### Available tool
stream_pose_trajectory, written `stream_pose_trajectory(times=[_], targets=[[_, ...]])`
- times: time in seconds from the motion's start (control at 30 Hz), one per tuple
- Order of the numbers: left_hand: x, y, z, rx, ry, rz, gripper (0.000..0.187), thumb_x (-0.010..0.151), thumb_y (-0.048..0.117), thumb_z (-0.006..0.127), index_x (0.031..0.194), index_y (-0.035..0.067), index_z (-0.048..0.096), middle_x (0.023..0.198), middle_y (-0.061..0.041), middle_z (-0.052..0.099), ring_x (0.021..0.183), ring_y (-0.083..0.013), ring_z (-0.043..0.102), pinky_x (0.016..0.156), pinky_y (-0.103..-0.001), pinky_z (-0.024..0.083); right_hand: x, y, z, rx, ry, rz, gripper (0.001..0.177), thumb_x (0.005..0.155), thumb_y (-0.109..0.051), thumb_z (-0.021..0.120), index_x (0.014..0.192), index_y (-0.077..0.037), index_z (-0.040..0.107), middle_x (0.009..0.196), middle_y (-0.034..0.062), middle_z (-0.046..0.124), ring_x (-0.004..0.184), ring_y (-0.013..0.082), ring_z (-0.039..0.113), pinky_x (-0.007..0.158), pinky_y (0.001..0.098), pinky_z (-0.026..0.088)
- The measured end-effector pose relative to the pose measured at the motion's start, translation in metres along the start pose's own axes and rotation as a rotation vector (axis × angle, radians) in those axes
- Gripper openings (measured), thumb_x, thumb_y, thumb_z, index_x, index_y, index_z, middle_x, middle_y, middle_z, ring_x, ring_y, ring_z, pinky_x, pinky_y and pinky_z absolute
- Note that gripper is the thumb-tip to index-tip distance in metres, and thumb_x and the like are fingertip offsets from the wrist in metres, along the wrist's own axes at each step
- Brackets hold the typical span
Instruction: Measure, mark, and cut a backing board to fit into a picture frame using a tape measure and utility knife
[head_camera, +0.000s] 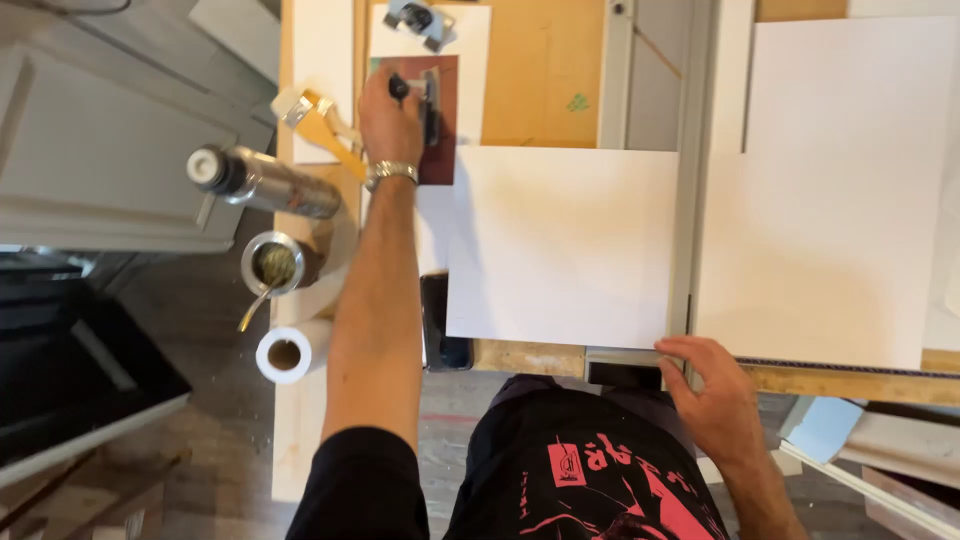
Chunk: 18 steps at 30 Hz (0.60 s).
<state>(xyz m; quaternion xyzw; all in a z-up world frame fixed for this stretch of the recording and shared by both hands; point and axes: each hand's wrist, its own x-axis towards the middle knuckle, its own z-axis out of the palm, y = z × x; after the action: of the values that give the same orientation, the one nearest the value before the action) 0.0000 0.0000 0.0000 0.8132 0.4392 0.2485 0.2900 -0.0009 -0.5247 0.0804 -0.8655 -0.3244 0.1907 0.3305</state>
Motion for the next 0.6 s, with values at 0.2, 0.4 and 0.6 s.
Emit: stream_pose_trajectory(times=[0.2, 0.4, 0.6], targets=[[-0.014, 0.024, -0.005, -1.398, 0.192, -0.258, 0.014, 0.095, 0.017, 0.069, 0.102, 0.006, 0.062, 0.098, -0.017, 0.077, 0.087, -0.026, 0.075, 0.072, -0.036, 0.064, -0.014, -0.019, -0.011, 0.027, -0.081, 0.252, 0.025, 0.089, -0.019, 0.072, 0.112, -0.014, 0.079, 0.11, 0.005, 0.081, 0.102, 0.0177, 0.075, 0.094, 0.0344, 0.06], [-0.215, 0.111, -0.027, -1.951, -0.629, -0.812, 0.056, 0.104, 0.049, 0.054, 0.134, 0.002, 0.061, 0.117, -0.025, 0.071, 0.097, -0.0317, 0.074, 0.071, -0.042, 0.063, 0.015, -0.058, -0.014, 0.138, -0.055, 0.13, 0.019, 0.091, -0.024, 0.069, 0.104, -0.015, 0.08, 0.099, -0.0012, 0.082, 0.09, 0.0113, 0.076, 0.071, 0.0258, 0.062], [-0.28, 0.204, -0.072, -2.156, -0.81, -0.815, 0.046, 0.104, 0.036, 0.064, 0.134, 0.001, 0.059, 0.119, -0.017, 0.071, 0.103, -0.0261, 0.072, 0.087, -0.036, 0.062, 0.037, -0.112, -0.057, 0.333, 0.112, -0.267, 0.069, 0.083, -0.033, 0.075, 0.138, 0.003, 0.055, 0.139, 0.0185, 0.059, 0.131, 0.0295, 0.061, 0.116, 0.0426, 0.055]])
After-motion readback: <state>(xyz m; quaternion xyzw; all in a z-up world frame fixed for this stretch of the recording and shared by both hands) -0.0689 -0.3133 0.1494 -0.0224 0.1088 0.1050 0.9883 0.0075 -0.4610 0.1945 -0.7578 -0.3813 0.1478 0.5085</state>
